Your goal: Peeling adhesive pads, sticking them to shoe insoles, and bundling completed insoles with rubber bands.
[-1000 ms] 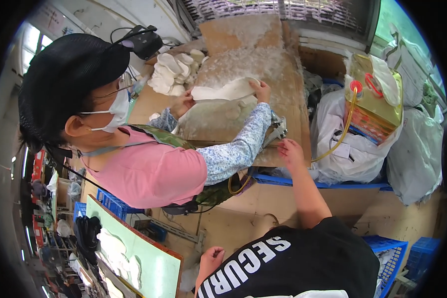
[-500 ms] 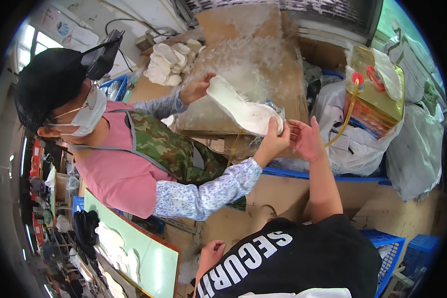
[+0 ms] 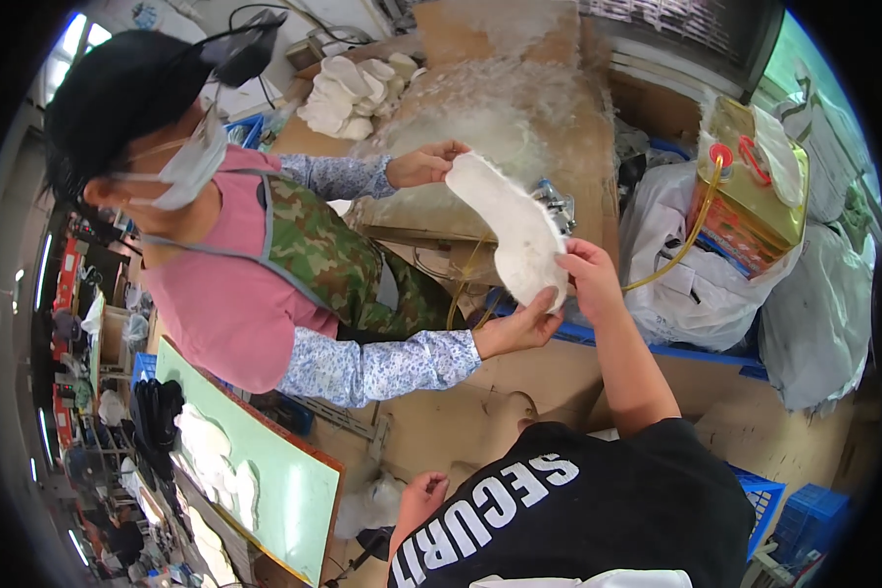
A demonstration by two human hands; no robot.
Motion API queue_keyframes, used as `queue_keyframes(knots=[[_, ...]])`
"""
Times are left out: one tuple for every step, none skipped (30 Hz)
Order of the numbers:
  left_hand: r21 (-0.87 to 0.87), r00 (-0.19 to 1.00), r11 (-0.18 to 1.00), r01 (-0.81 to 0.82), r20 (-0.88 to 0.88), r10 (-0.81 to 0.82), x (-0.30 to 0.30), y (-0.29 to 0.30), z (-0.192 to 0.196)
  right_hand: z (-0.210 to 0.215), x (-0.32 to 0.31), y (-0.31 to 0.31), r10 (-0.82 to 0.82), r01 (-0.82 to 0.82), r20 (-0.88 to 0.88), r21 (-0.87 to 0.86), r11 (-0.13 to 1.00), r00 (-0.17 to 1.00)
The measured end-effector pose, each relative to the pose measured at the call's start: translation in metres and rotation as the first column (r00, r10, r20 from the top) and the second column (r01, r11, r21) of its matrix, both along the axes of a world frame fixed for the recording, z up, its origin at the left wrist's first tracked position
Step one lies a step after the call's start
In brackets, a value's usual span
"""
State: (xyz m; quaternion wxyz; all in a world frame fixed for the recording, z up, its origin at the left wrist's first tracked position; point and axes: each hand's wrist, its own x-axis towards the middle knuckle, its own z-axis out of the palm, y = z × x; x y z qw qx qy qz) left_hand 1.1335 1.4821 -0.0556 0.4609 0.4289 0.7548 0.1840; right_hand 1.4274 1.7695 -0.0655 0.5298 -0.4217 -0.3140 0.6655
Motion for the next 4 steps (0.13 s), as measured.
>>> queue_keyframes(knots=[[0.001, 1.000, 1.000, -0.012, -0.004, 0.012, -0.002, -0.005, -0.001, 0.003, -0.001, -0.007, -0.069, 0.071, -0.049, 0.053, 0.996, 0.996], [0.006, 1.000, 1.000, -0.026, 0.001, 0.026, -0.005, -0.010, -0.005, 0.009, -0.002, -0.013, -0.131, 0.141, -0.101, 0.103, 0.985, 0.986], [0.022, 1.000, 1.000, -0.012, 0.006, 0.012, -0.011, -0.015, -0.013, 0.021, -0.001, -0.020, -0.094, 0.120, -0.159, 0.163, 0.979, 0.983], [0.036, 1.000, 0.999, -0.003, 0.011, 0.003, -0.014, -0.021, -0.021, 0.037, 0.006, -0.029, -0.018, 0.054, -0.178, 0.200, 0.978, 0.984]])
